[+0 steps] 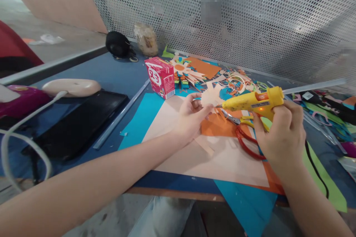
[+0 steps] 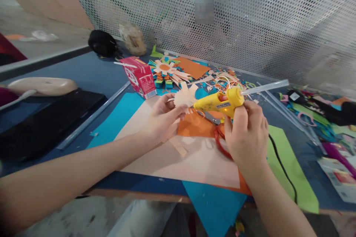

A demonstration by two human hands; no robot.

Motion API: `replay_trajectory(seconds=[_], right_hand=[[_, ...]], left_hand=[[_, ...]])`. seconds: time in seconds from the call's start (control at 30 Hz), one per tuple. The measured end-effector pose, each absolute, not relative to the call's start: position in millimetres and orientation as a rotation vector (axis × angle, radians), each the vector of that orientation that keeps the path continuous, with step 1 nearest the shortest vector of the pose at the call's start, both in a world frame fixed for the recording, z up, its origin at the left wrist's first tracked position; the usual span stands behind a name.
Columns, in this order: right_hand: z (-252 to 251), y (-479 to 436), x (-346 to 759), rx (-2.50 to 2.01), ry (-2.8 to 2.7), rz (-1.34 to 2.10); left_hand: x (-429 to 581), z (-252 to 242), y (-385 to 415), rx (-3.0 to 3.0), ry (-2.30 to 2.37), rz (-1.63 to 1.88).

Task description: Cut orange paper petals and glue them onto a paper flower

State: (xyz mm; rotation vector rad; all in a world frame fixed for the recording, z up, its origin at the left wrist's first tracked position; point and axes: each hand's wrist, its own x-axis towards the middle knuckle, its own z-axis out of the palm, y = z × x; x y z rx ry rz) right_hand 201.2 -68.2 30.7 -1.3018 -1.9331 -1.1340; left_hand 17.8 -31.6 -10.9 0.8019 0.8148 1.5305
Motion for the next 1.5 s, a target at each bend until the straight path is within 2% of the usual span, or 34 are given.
replay_trajectory(seconds=[0.57,1.03,1.13,1.23,1.4,1.5], right_hand=[[33,-66,203,-1.215,-1.887,-1.258],[32,-64,205,-1.19,-1.85,-1.199],[29,-60,209,-1.179,-1.805,-1.089],[27,-49,218,-1.297,-1.733,-0.839],[31,-19,248,-1.955,-1.624,-0.242],[31,-6,270,-2.255,-1.479,-0.082]], left_hand=[[19,-8,-34,0.735,0.756,1.541],[20,-6,-33,0.748,0.82,1.506],[17,-6,-30,0.701,0.83,1.537],[12,-6,-26,0.681,0.838,1.54],[7,-6,-23,0.677,0.782,1.498],[8,-5,-27,0.653,0.729,1.413]])
